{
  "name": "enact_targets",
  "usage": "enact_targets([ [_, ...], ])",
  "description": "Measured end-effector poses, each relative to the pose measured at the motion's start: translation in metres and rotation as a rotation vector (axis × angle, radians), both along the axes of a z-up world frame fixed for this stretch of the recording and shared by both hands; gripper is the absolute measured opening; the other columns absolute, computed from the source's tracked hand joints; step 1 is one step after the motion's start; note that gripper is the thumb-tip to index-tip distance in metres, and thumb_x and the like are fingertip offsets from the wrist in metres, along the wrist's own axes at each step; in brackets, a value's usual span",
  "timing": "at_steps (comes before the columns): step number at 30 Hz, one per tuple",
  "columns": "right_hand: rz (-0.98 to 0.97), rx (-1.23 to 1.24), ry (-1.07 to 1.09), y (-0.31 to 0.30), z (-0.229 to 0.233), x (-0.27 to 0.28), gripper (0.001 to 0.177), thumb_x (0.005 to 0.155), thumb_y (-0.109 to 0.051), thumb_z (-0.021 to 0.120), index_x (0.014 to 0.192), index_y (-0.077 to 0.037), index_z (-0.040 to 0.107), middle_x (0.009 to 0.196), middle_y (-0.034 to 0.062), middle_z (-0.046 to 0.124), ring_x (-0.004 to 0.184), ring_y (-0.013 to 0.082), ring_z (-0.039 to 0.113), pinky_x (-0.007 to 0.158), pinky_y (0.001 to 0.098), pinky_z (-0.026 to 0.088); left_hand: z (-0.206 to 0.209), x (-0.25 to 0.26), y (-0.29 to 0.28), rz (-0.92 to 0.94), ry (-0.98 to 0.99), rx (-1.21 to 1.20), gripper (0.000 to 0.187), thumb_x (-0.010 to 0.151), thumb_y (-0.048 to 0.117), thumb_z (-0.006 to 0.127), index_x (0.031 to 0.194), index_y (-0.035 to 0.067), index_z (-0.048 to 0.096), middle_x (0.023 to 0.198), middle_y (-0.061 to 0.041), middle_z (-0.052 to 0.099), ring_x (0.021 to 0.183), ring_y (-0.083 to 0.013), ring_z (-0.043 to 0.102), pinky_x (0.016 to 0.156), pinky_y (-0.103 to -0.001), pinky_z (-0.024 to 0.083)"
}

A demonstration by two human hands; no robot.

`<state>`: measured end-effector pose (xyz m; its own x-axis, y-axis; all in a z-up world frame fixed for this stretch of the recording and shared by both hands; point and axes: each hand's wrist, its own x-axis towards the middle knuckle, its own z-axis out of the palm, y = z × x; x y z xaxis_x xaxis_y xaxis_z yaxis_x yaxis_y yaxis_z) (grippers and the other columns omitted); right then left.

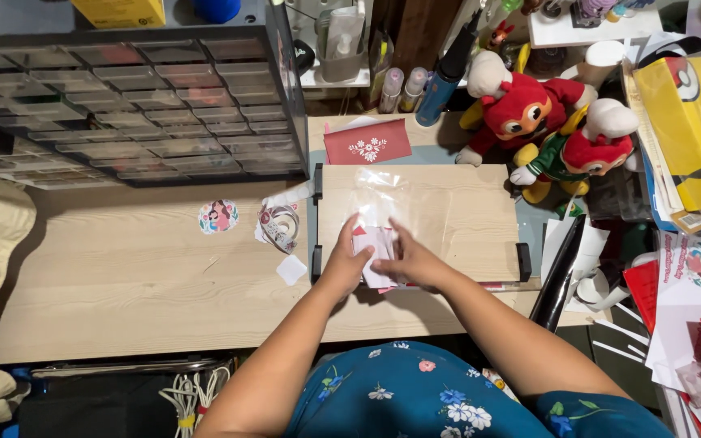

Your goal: The person places small paper cutouts and stickers into a clear plastic bag and then seals the bag using adhesive tape at a desk.

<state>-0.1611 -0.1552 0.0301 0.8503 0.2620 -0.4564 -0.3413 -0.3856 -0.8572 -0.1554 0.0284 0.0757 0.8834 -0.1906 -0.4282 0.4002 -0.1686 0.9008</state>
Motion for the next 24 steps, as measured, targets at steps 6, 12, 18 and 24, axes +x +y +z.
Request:
enact_targets([
  [6,-0.345,0.402,0.080,0.033,0.038,-0.012,0.036,0.079,0.006,0.079,0.111,0.001,0.064,0.083,0.0052,0.075,0.063,0.0113,0.070,0.051,0.0218,0.057,0.000,-0.008,-0.007,0.109,0.081,-0.084,0.099,0.091,-0.014,0.052,0.166,0.022,-0.001,0.167,-0.032,-0.008,0.157,-0.0429,-0.003,0.127,-0.053,0.005],
  [12,-0.353,0.273,-0.010,0.003,-0.106,0.007,0.014,0.079,0.006,0.078,0.088,-0.003,0.072,0.061,0.0068,0.064,0.038,0.0120,0.056,0.031,0.0210,0.045,-0.126,-0.008,0.005,0.199,0.001,-0.263,0.024,0.080,-0.002,0.077,0.095,0.005,0.059,0.093,-0.003,0.064,0.085,-0.0127,0.064,0.074,-0.024,0.050],
  [18,-0.391,0.252,-0.037,0.026,-0.048,0.003,0.013,0.079,0.009,0.070,0.081,-0.001,0.077,0.085,0.0174,0.076,0.057,0.0128,0.061,0.048,0.0226,0.049,-0.037,-0.027,0.014,0.330,0.029,-0.389,0.006,0.093,0.002,0.071,0.098,0.004,0.074,0.118,-0.013,0.073,0.109,-0.0162,0.064,0.094,-0.030,0.053],
  [24,-0.185,0.244,-0.254,0.015,-0.033,0.005,0.010,0.078,0.002,0.075,0.074,-0.004,0.080,0.106,0.0176,0.077,0.094,0.0256,0.070,0.084,0.0364,0.054,-0.089,-0.022,0.017,0.148,0.223,-0.413,0.037,0.093,0.020,0.077,0.123,0.001,0.067,0.102,-0.011,0.072,0.088,-0.0197,0.071,0.077,-0.033,0.063],
])
